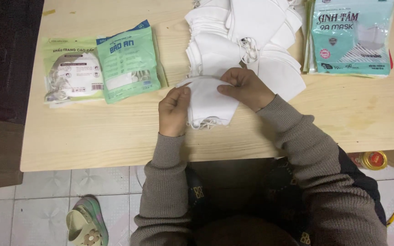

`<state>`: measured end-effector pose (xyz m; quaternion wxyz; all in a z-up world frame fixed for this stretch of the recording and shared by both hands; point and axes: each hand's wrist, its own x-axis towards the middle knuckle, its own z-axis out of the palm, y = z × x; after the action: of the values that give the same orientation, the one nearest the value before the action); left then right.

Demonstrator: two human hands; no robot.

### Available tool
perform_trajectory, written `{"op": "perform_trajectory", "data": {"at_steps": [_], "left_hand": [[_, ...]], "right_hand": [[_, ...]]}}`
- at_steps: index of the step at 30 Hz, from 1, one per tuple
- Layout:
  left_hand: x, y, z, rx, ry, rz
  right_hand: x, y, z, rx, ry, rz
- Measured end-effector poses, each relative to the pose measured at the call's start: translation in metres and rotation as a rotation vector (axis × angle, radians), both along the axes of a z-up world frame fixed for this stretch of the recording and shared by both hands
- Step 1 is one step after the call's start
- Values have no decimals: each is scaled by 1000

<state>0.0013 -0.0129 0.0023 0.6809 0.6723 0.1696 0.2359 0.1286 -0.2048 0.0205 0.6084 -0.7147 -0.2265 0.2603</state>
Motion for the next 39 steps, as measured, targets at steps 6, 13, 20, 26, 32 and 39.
{"op": "perform_trajectory", "data": {"at_steps": [6, 13, 20, 26, 32, 39], "left_hand": [[-1, -3, 12, 61, 14, -20], [-4, 5, 11, 134, 17, -4], [-3, 4, 4, 133, -4, 22], [-3, 8, 7, 151, 12, 28], [-1, 9, 4, 230, -10, 63], [-5, -5, 19, 2, 55, 25]], "right_hand": [[9, 1, -16, -18, -25, 19], [27, 0, -22, -300, -723, -290], [29, 5, -28, -692, -877, -234], [35, -3, -17, -196, -823, -388], [36, -21, 19, 181, -548, -332], [-1, -8, 30, 7, -150, -18]]}}
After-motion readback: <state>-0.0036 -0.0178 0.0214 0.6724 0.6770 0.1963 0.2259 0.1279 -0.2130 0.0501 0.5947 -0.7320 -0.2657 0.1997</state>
